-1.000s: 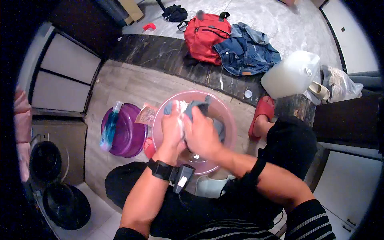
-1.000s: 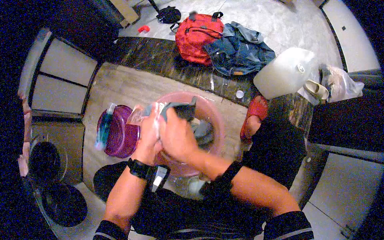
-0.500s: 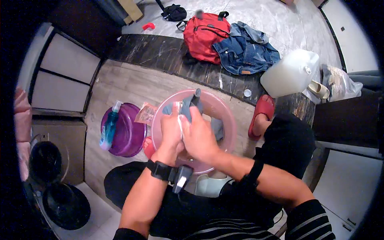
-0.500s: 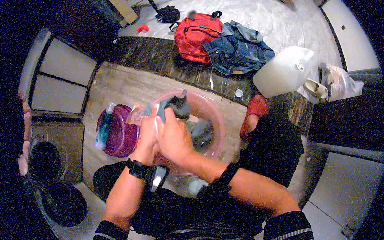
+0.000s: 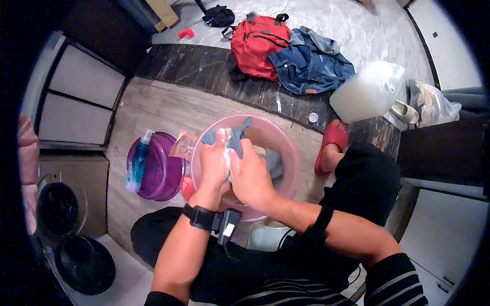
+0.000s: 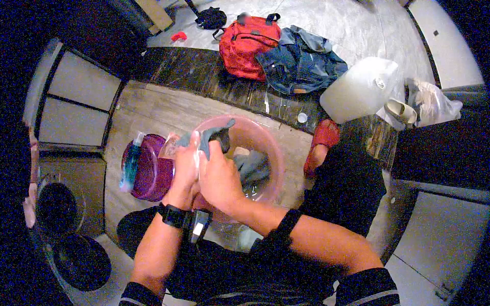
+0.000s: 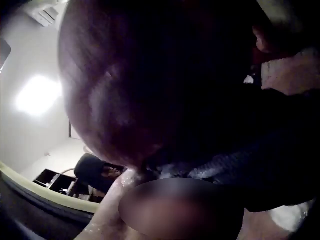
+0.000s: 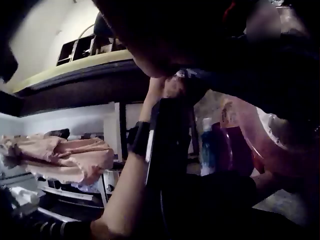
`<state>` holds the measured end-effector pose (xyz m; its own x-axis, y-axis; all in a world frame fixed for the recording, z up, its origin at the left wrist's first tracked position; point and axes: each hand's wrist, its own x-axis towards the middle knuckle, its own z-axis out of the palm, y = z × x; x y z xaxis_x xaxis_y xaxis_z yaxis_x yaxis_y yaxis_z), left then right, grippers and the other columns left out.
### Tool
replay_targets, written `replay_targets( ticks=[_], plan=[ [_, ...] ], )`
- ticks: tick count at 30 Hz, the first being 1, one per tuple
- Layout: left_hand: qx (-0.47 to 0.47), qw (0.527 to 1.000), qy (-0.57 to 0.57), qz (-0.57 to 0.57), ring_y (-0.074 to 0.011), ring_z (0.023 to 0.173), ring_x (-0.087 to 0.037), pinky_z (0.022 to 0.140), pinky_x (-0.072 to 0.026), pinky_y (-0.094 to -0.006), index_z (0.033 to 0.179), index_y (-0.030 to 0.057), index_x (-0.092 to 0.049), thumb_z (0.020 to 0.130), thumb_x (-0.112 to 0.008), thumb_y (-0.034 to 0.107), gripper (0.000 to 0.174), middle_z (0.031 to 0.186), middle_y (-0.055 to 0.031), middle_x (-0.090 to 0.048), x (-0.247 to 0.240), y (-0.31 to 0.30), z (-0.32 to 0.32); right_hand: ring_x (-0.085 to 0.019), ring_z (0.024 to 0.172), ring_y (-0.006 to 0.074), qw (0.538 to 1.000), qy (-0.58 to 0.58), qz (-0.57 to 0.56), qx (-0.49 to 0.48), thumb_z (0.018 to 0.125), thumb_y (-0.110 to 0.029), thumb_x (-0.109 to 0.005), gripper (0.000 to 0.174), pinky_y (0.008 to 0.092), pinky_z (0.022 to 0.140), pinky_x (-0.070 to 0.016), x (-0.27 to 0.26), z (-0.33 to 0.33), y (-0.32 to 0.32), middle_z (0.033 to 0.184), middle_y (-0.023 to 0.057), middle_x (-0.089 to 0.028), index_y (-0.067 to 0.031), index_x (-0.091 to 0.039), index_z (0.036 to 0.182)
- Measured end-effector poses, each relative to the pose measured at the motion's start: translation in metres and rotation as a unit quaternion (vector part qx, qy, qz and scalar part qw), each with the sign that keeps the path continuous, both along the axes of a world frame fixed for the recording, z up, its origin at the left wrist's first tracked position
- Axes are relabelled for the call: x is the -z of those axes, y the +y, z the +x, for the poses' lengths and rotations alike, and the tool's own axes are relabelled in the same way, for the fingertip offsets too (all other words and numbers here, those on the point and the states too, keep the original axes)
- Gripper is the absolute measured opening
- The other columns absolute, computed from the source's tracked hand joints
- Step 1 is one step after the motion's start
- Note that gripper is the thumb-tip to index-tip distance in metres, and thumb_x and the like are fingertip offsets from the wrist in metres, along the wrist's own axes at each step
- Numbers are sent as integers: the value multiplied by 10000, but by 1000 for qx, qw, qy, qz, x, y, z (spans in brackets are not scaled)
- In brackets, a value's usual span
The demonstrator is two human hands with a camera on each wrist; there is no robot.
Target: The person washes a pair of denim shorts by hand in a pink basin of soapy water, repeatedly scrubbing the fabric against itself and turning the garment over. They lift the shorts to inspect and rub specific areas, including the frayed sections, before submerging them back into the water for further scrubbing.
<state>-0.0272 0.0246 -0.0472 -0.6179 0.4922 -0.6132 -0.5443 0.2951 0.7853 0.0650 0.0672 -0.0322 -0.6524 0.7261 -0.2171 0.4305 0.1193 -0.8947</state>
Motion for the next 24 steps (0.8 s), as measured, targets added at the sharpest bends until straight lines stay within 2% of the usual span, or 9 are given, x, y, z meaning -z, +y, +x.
replay_targets(
  ticks=[4, 8, 11, 12, 15, 16, 19, 23, 24],
  plan=[
    [-89, 989, 121, 17, -136, 562, -569, 502, -470, -302, 781, 53, -593, 960, -454, 358, 380, 655, -19, -585, -12, 11, 41, -569, 805, 501, 999, -7, 15, 42, 905, -233, -473, 238, 576, 728, -438, 11, -17, 45, 829, 305, -598, -28, -446, 1023],
    [-62, 997, -7, 44, -82, 542, -469, 461, -361, -309, 718, 11, -597, 955, -468, 357, 439, 603, 2, -527, 16, 3, 4, -574, 815, 488, 1000, -2, -17, 8, 903, -237, -489, 253, 545, 722, -462, 4, -2, 3, 835, 295, -602, -21, -477, 1033],
    [-32, 995, 58, -78, -81, 501, -454, 427, -349, -301, 663, 45, -565, 955, -467, 361, 441, 590, 3, -513, 5, 4, 29, -561, 813, 510, 999, -46, -3, -1, 898, -237, -490, 273, 570, 743, -435, 13, -14, 43, 845, 316, -593, -20, -462, 1062],
    [-39, 997, 55, -37, -83, 509, -452, 432, -345, -303, 670, 39, -567, 950, -473, 369, 443, 593, 4, -508, 3, 5, 29, -561, 813, 511, 997, 26, 1, 71, 894, -235, -499, 261, 568, 737, -435, 11, -20, 50, 839, 322, -590, -27, -470, 1049],
    [-20, 998, -10, 50, -92, 551, -459, 469, -358, -315, 717, 1, -589, 939, -484, 391, 461, 611, 1, -504, 5, 0, 3, -556, 864, 480, 1000, 6, 0, 25, 906, -217, -493, 253, 487, 719, -447, -1, -4, 12, 869, 314, -572, 20, -485, 992],
    [-70, 997, -20, 38, -90, 552, -455, 468, -354, -304, 731, 1, -595, 939, -482, 393, 458, 611, 2, -500, 3, 6, 9, -558, 860, 478, 1000, -4, -20, 2, 906, -219, -494, 256, 483, 720, -448, -3, -1, 6, 876, 313, -572, 22, -489, 990],
    [13, 991, 61, -117, -91, 519, -475, 447, -370, -290, 698, 41, -575, 948, -472, 376, 430, 612, -3, -519, -21, 5, 34, -550, 886, 488, 1000, -16, -3, 8, 903, -208, -497, 255, 500, 756, -434, 13, -16, 44, 900, 318, -572, 16, -474, 1021],
    [-45, 996, -41, 62, -98, 591, -525, 519, -432, -315, 809, 3, -621, 962, -451, 345, 411, 651, -28, -567, 6, 0, 6, -549, 867, 483, 1000, -10, -11, 0, 903, -203, -498, 248, 474, 713, -447, -5, -2, 6, 884, 310, -571, 25, -485, 1002],
    [-79, 994, -42, 57, -96, 607, -529, 529, -437, -306, 833, 3, -625, 966, -446, 343, 406, 667, -26, -574, 4, 2, 11, -587, 791, 468, 1000, -4, 2, -5, 906, -248, -488, 261, 549, 686, -460, 4, -3, 4, 819, 290, -601, -8, -482, 1008]
  ],
)
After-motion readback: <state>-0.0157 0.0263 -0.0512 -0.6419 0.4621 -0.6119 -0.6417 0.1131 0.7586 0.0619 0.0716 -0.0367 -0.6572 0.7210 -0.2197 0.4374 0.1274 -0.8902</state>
